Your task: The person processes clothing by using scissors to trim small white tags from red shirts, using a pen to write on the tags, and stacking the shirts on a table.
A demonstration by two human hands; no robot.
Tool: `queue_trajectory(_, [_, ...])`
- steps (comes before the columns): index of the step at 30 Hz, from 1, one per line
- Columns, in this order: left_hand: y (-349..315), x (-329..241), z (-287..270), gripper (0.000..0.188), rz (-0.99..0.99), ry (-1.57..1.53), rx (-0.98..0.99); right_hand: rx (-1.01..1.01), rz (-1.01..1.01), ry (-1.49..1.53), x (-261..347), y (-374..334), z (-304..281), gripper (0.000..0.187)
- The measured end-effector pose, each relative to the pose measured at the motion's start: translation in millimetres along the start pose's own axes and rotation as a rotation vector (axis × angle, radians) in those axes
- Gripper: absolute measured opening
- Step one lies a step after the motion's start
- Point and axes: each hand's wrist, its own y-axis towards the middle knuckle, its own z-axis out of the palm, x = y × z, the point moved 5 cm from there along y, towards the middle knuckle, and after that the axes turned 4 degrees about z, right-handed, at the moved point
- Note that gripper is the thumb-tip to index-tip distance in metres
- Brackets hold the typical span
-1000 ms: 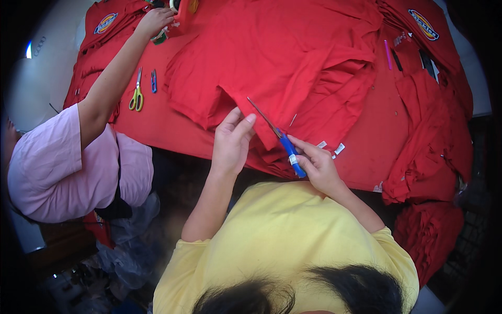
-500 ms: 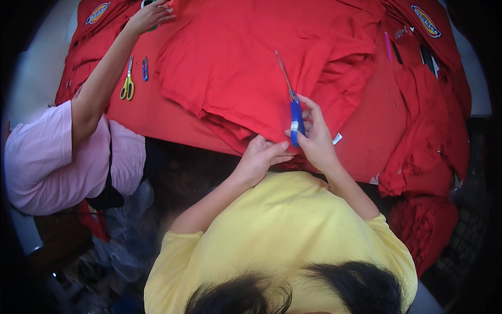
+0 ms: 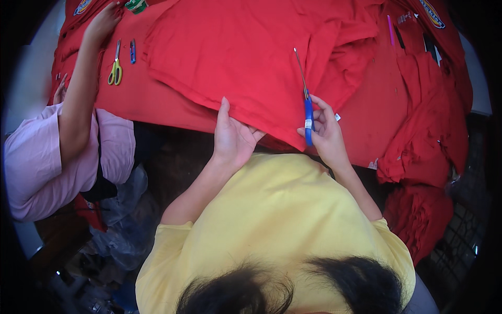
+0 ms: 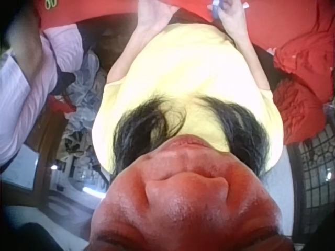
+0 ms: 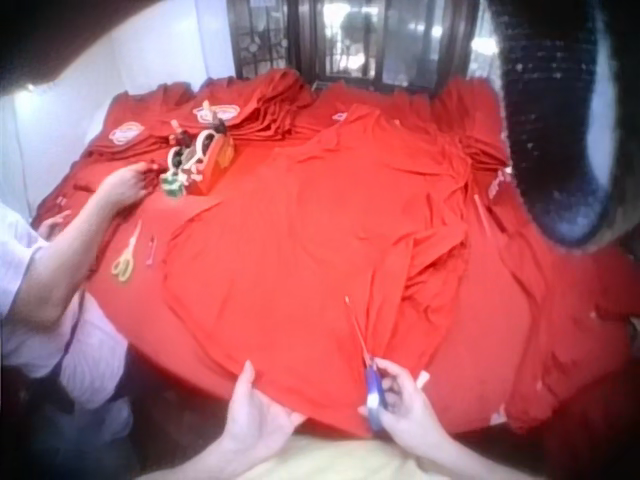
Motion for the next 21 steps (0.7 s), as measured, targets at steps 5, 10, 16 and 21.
queue_trajectory(5, [-9.9, 5.7, 0.7, 0.067, -0.038, -0.021, -0.019, 0.014, 0.034, 0.046, -3.7, -1.7, -14.0, 0.056])
queue_trajectory(10, [-14.7, 12.7, -16.0, 0.047, 0.116, 0.075, -0.113, -0.037, -0.003, -0.072, 1.7, -8.4, -33.9, 0.057])
queue_trajectory(16, [-18.3, 21.7, -24.4, 0.019, 0.148, 0.11, -0.083, -0.051, -0.164, -0.086, 18.4, -13.6, -21.6, 0.058])
queue_trajectory(21, [-23.1, 16.5, -16.8, 0.02, 0.157, 0.252, -0.074, 0.14, -0.194, -0.038, 21.2, 3.9, 25.2, 0.069])
